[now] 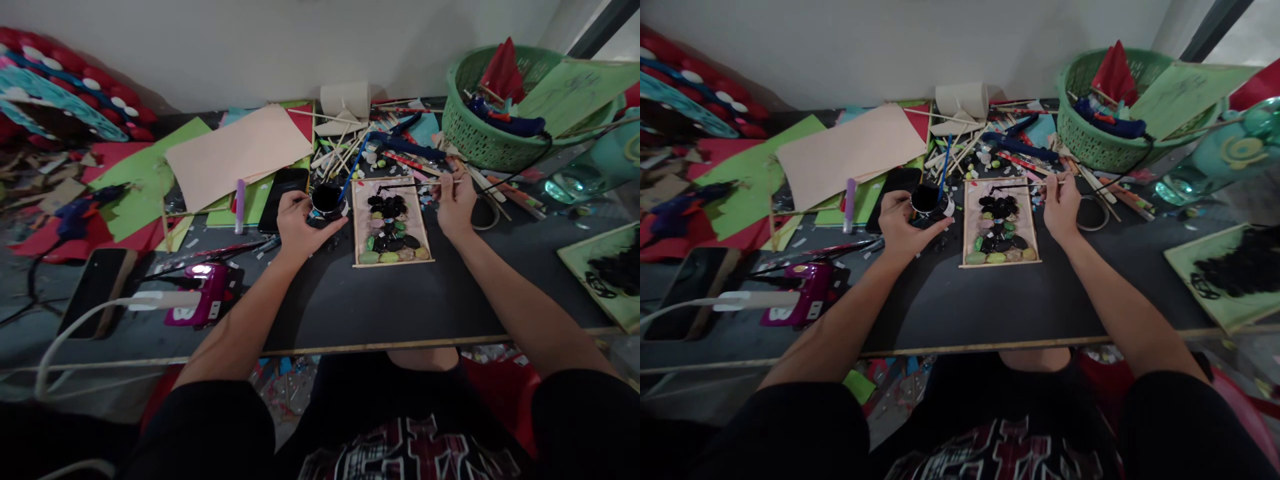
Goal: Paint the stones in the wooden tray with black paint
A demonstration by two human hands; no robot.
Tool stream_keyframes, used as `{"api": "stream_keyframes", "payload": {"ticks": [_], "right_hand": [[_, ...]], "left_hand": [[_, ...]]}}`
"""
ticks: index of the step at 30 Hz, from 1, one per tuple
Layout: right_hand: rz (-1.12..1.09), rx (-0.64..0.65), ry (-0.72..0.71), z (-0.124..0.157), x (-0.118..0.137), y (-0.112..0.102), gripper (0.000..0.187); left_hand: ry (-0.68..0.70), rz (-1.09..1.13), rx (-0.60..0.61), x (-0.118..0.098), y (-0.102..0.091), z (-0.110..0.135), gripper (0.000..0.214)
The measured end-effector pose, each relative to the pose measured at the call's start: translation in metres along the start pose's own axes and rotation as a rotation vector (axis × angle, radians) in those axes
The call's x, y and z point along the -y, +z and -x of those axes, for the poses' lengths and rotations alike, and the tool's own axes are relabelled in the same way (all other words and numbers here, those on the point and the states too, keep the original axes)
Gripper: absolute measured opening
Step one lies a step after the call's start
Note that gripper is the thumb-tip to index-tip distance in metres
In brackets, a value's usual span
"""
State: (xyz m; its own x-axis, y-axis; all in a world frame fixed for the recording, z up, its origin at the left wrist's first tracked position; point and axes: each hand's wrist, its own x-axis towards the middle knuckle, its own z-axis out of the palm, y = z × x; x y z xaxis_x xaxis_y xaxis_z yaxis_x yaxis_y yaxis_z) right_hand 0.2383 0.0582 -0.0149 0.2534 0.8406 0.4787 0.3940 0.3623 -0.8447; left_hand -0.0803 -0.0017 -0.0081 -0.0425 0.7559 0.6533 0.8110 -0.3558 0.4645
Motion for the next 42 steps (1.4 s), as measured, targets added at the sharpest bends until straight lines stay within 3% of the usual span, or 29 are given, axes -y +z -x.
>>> {"api": "stream_keyframes", "payload": {"ticks": [18,22,36,42], "right_hand": [[-0.019,-0.049,0.038,-0.001,-0.005,-0.004,0.056],[-0.026,-0.006,0.047,0.001,-0.002,-0.003,0.054],[0.054,-0.037,-0.009,0.0,0.0,-0.01,0.053],[-0.046,-0.04,-0.002,0.0,0.004,-0.009,0.052]], "left_hand": [[-0.023,0.021,0.034,0.003,0.002,0.002,0.049],[-0.041,0.028,0.038,0.001,0.002,0.001,0.049],[-0.016,0.026,0.025,0.004,0.003,0.002,0.051],[-0.036,0.037,0.041,0.005,0.003,0.002,0.052]]}}
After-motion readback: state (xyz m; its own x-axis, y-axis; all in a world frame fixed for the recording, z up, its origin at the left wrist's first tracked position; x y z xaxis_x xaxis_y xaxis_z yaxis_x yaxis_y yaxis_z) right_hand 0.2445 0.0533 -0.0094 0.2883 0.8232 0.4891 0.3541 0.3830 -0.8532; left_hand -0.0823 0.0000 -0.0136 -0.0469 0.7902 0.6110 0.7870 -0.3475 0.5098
